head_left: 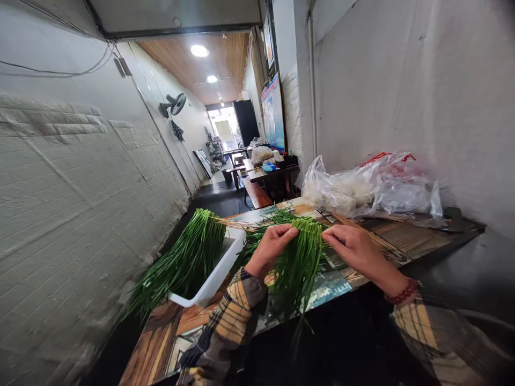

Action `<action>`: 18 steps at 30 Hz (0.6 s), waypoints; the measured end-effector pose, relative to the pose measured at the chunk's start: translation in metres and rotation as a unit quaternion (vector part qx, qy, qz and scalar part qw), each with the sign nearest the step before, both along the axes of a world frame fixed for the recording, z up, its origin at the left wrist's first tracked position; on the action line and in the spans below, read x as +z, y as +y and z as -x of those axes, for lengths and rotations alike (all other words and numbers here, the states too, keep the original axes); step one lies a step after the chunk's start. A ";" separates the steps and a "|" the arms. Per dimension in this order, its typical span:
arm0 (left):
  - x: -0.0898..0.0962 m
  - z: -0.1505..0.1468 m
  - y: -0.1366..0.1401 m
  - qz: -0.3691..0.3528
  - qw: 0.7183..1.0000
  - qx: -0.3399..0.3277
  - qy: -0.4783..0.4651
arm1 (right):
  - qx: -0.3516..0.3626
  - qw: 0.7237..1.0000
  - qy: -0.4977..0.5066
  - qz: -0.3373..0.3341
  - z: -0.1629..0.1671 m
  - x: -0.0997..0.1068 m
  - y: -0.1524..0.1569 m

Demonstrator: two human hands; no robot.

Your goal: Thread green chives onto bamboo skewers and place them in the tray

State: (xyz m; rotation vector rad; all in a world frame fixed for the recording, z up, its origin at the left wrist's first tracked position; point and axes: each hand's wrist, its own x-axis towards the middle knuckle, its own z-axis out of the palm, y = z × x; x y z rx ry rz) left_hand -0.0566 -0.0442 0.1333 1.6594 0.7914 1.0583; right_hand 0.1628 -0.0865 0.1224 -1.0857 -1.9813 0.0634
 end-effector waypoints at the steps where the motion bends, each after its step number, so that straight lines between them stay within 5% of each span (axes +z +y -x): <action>1: 0.004 0.003 0.002 -0.011 1.000 -0.001 -0.004 | 0.000 1.000 -0.012 0.011 -0.002 0.002 0.001; 5: 0.033 0.007 0.008 -0.141 0.986 0.037 0.081 | -0.010 0.997 -0.074 0.030 -0.005 0.012 0.003; 9: 0.062 -0.008 0.008 -0.292 0.907 -0.033 0.301 | -0.009 0.992 -0.125 0.009 0.002 0.019 0.004; 12: 0.072 -0.022 0.010 -0.316 0.852 -0.088 0.408 | 0.003 0.991 -0.133 -0.008 0.004 0.021 0.003; 18: 0.060 -0.034 0.020 -0.309 0.858 -0.179 0.368 | 0.016 0.992 -0.119 -0.039 0.001 0.011 0.002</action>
